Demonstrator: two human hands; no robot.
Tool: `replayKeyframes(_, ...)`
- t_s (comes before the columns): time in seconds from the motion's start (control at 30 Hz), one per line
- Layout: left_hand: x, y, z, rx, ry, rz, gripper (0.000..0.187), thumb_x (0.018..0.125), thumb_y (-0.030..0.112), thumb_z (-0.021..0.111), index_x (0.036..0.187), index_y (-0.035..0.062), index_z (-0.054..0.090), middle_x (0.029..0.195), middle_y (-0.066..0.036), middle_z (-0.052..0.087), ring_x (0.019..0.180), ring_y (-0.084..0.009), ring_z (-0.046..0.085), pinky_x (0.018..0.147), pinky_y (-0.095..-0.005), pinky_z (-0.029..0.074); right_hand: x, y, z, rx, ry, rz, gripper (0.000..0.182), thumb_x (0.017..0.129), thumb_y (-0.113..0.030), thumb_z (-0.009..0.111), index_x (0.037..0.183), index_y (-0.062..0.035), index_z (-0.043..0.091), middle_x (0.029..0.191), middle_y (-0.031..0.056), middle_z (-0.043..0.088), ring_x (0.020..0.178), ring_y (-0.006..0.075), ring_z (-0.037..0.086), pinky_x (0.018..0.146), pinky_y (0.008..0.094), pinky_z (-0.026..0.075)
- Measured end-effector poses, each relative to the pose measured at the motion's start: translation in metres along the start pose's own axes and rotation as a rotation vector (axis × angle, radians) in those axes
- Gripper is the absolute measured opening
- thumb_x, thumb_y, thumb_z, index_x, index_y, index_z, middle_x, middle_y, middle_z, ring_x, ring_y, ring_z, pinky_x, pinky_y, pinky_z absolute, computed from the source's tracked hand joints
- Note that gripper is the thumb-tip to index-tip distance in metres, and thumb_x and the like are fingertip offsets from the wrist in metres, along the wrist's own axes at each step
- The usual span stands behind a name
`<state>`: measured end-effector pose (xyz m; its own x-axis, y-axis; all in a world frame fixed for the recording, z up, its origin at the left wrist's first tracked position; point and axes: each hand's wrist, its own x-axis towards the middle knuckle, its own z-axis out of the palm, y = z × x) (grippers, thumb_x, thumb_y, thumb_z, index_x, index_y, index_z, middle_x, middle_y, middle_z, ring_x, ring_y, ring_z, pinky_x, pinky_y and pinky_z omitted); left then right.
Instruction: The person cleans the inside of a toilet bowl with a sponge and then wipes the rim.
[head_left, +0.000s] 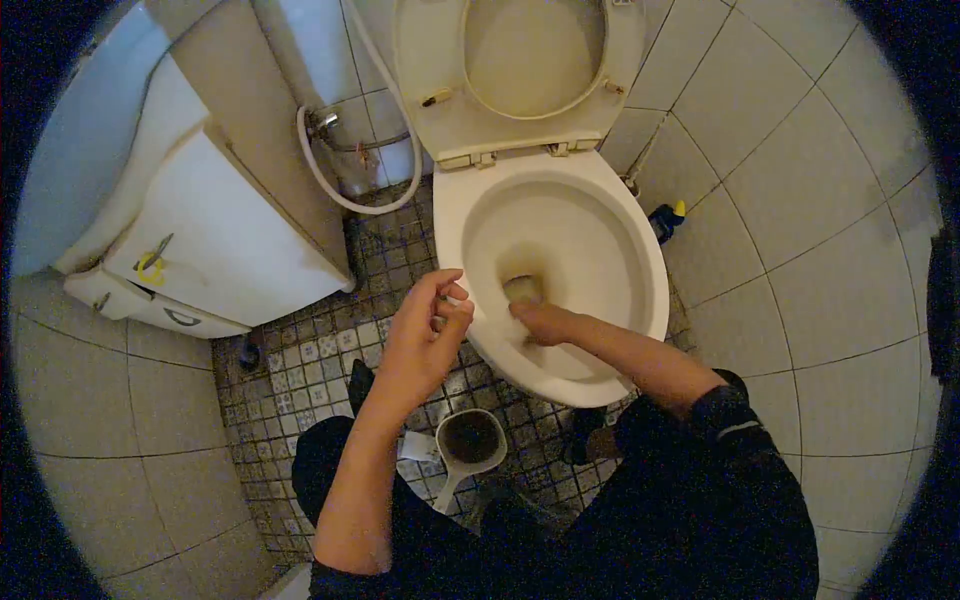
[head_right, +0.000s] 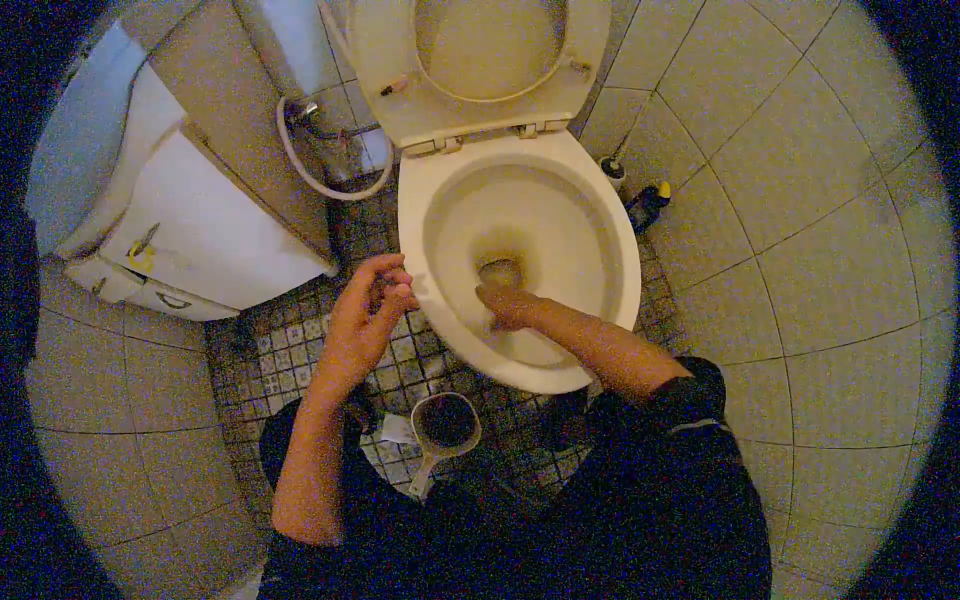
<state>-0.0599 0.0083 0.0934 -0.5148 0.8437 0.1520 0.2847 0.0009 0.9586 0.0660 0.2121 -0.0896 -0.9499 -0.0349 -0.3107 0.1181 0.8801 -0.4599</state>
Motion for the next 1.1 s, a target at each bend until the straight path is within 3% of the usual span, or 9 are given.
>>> replayKeyframes(0.1,0.000,0.004,-0.001,-0.029,0.006,-0.028,0.030,0.080,0.013,0.052,0.107,0.0025,0.044,0.086,-0.006,0.051,0.071,-0.0117,0.050,0.059,-0.0232,0.042,0.021,0.009,-0.002,-0.142,0.246,-0.052,0.051,0.055,-0.013,0.069,0.094,0.0010,0.040,0.099,0.0225,0.046,0.098,0.0371,0.042,0.083,0.0415,0.036)
replayKeyframes(0.17,0.000,0.004,0.000,-0.023,-0.001,-0.017,0.030,0.080,0.012,0.052,0.107,0.0018,0.044,0.085,-0.006,0.051,0.071,-0.0118,0.050,0.059,-0.0233,0.042,0.020,-0.005,-0.012,-0.132,0.173,0.160,0.047,0.055,-0.012,0.068,0.092,0.0001,0.041,0.099,0.0222,0.046,0.095,0.0363,0.043,0.079,0.0416,0.037)
replayKeyframes(0.27,0.000,0.012,-0.001,0.009,-0.005,-0.003,0.031,0.080,0.012,0.051,0.107,0.0007,0.043,0.085,-0.007,0.051,0.070,-0.0120,0.050,0.059,-0.0234,0.042,0.004,-0.016,-0.014,0.015,-0.063,0.032,0.046,0.057,-0.013,0.066,0.093,0.0009,0.042,0.102,0.0241,0.044,0.096,0.0359,0.043,0.077,0.0428,0.037)
replayKeyframes(0.4,0.000,0.002,-0.004,-0.037,0.006,0.003,0.032,0.081,0.014,0.051,0.108,0.0006,0.043,0.087,-0.007,0.050,0.070,-0.0120,0.049,0.061,-0.0236,0.042,-0.005,-0.022,-0.019,0.122,-0.066,0.022,0.046,0.058,-0.013,0.065,0.094,0.0012,0.042,0.097,0.0239,0.046,0.093,0.0357,0.045,0.075,0.0430,0.037)
replayKeyframes(0.6,0.001,0.003,-0.007,-0.056,0.007,-0.001,0.033,0.080,0.015,0.051,0.109,0.0002,0.042,0.087,-0.007,0.050,0.069,-0.0115,0.048,0.061,-0.0242,0.041,0.053,0.008,0.006,-0.124,0.308,0.261,0.064,0.059,-0.024,0.071,0.107,0.0012,0.038,0.104,0.0227,0.046,0.098,0.0372,0.045,0.080,0.0440,0.038)
replayKeyframes(0.8,0.000,0.009,-0.014,0.020,0.002,-0.047,0.030,0.082,0.015,0.050,0.109,0.0032,0.043,0.088,-0.006,0.052,0.076,-0.0131,0.053,0.069,-0.0249,0.044,0.014,-0.031,-0.030,0.187,-0.013,-0.011,0.049,0.063,-0.015,0.065,0.101,-0.0005,0.039,0.098,0.0216,0.045,0.095,0.0361,0.045,0.081,0.0399,0.037)
replayKeyframes(0.9,0.001,0.015,-0.011,-0.035,0.006,-0.088,0.032,0.079,0.014,0.053,0.108,0.0026,0.044,0.087,-0.006,0.051,0.064,-0.0108,0.048,0.058,-0.0236,0.041,0.038,-0.009,-0.006,0.142,0.188,-0.038,0.049,0.063,-0.013,0.065,0.102,-0.0011,0.038,0.099,0.0212,0.044,0.095,0.0360,0.045,0.080,0.0399,0.037)
replayKeyframes(0.97,0.000,0.008,-0.009,-0.026,0.006,-0.077,0.032,0.079,0.014,0.053,0.107,0.0024,0.044,0.086,-0.006,0.051,0.064,-0.0109,0.048,0.058,-0.0235,0.041,0.063,-0.002,-0.003,0.052,0.539,0.126,0.058,0.062,-0.024,0.070,0.104,0.0005,0.039,0.102,0.0214,0.044,0.096,0.0361,0.043,0.083,0.0421,0.035)
replayKeyframes(1.1,0.002,0.004,-0.009,-0.063,0.024,-0.087,0.032,0.079,0.014,0.053,0.106,0.0010,0.044,0.086,-0.007,0.051,0.067,-0.0114,0.050,0.058,-0.0230,0.042,0.076,0.001,-0.012,0.229,0.485,0.364,0.058,0.062,-0.025,0.070,0.105,0.0015,0.039,0.104,0.0223,0.044,0.098,0.0369,0.043,0.084,0.0419,0.035)
